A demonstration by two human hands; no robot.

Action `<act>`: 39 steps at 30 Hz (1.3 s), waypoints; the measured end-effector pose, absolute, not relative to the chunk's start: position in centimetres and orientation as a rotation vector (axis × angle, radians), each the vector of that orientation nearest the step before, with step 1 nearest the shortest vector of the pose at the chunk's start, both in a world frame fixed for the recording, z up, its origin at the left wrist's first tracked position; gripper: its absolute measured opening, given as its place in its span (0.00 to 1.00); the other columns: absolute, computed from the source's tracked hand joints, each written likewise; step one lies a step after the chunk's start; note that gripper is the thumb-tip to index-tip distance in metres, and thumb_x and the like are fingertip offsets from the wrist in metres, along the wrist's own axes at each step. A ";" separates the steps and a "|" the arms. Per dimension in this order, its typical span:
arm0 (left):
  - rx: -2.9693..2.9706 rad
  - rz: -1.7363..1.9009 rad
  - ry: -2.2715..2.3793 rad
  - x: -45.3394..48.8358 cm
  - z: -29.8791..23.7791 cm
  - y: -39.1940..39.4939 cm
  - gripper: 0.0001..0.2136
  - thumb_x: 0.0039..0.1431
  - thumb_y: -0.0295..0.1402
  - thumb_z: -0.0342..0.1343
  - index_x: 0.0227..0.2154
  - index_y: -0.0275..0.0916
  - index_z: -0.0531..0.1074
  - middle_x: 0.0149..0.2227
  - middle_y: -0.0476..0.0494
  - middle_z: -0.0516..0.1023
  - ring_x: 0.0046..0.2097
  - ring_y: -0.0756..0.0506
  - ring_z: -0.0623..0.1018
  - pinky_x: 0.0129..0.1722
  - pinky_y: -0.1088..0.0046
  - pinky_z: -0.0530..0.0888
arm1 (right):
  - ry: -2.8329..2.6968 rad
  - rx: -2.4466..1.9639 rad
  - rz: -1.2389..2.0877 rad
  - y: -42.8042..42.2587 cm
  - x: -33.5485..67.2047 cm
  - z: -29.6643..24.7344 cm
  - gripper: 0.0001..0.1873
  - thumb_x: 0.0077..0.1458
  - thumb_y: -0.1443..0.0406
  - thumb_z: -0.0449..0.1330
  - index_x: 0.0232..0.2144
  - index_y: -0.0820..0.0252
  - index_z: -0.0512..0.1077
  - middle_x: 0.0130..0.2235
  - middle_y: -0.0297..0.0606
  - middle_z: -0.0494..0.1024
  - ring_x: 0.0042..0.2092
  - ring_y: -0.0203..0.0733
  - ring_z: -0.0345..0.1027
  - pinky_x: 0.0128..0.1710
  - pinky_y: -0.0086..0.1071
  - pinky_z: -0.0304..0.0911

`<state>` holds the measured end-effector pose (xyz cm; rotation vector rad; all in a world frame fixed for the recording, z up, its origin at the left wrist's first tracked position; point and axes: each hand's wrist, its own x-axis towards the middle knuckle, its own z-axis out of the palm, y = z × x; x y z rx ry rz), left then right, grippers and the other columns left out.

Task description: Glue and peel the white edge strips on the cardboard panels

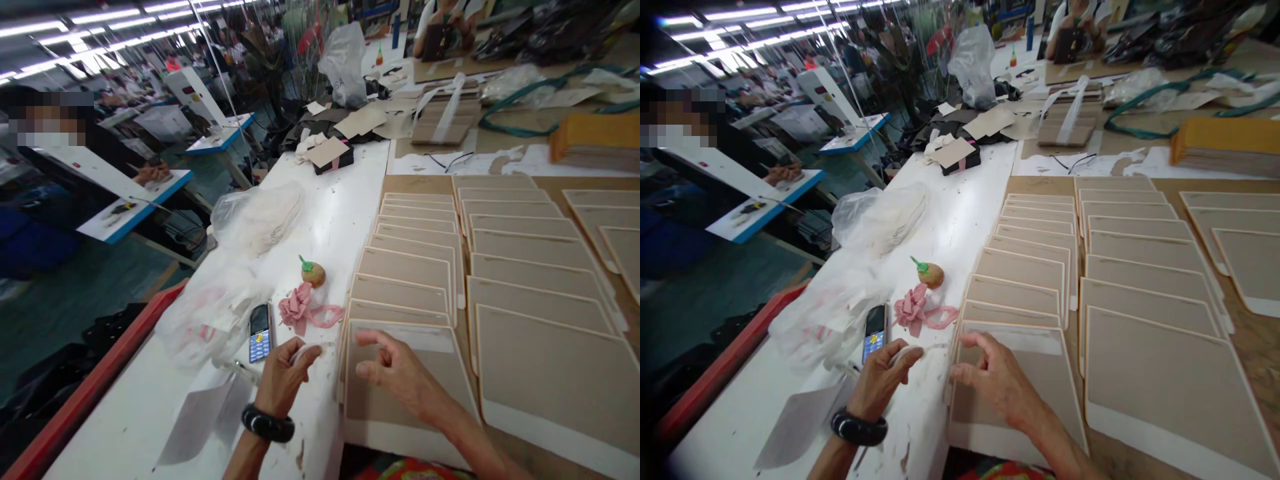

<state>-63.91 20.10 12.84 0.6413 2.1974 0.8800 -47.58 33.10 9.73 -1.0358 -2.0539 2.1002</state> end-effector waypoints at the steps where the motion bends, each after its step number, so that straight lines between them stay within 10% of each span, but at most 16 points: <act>1: 0.643 0.894 2.154 -63.2 12.8 20.4 0.18 0.49 0.48 0.52 0.15 0.39 0.60 0.14 0.57 0.59 0.20 0.52 0.59 0.23 0.76 0.57 | -2.006 -1.005 2.174 32.8 -48.1 9.8 0.25 0.43 0.54 0.60 0.44 0.57 0.66 0.19 0.24 0.58 0.22 0.31 0.53 0.22 0.27 0.49; 15: 0.600 0.837 1.529 -60.4 10.6 22.1 0.16 0.47 0.46 0.54 0.27 0.36 0.69 0.19 0.53 0.70 0.13 0.57 0.59 0.11 0.80 0.54 | -1.522 -1.160 2.472 34.3 -46.2 8.5 0.07 0.42 0.61 0.56 0.22 0.60 0.68 0.12 0.23 0.58 0.15 0.27 0.49 0.14 0.23 0.48; 20: 0.520 0.882 1.465 -60.4 10.6 21.9 0.16 0.49 0.46 0.52 0.30 0.35 0.68 0.29 0.47 0.74 0.16 0.57 0.67 0.11 0.83 0.60 | -1.304 -1.195 2.545 34.7 -44.6 8.5 0.08 0.42 0.61 0.57 0.23 0.59 0.65 0.13 0.23 0.59 0.15 0.27 0.50 0.14 0.22 0.47; 39: 0.231 1.074 1.363 -57.8 8.9 22.7 0.15 0.44 0.42 0.60 0.24 0.36 0.65 0.19 0.54 0.70 0.15 0.58 0.64 0.11 0.85 0.57 | -0.845 -1.141 2.592 35.6 -39.7 6.4 0.17 0.47 0.53 0.58 0.34 0.59 0.69 0.29 0.30 0.69 0.18 0.23 0.52 0.14 0.21 0.46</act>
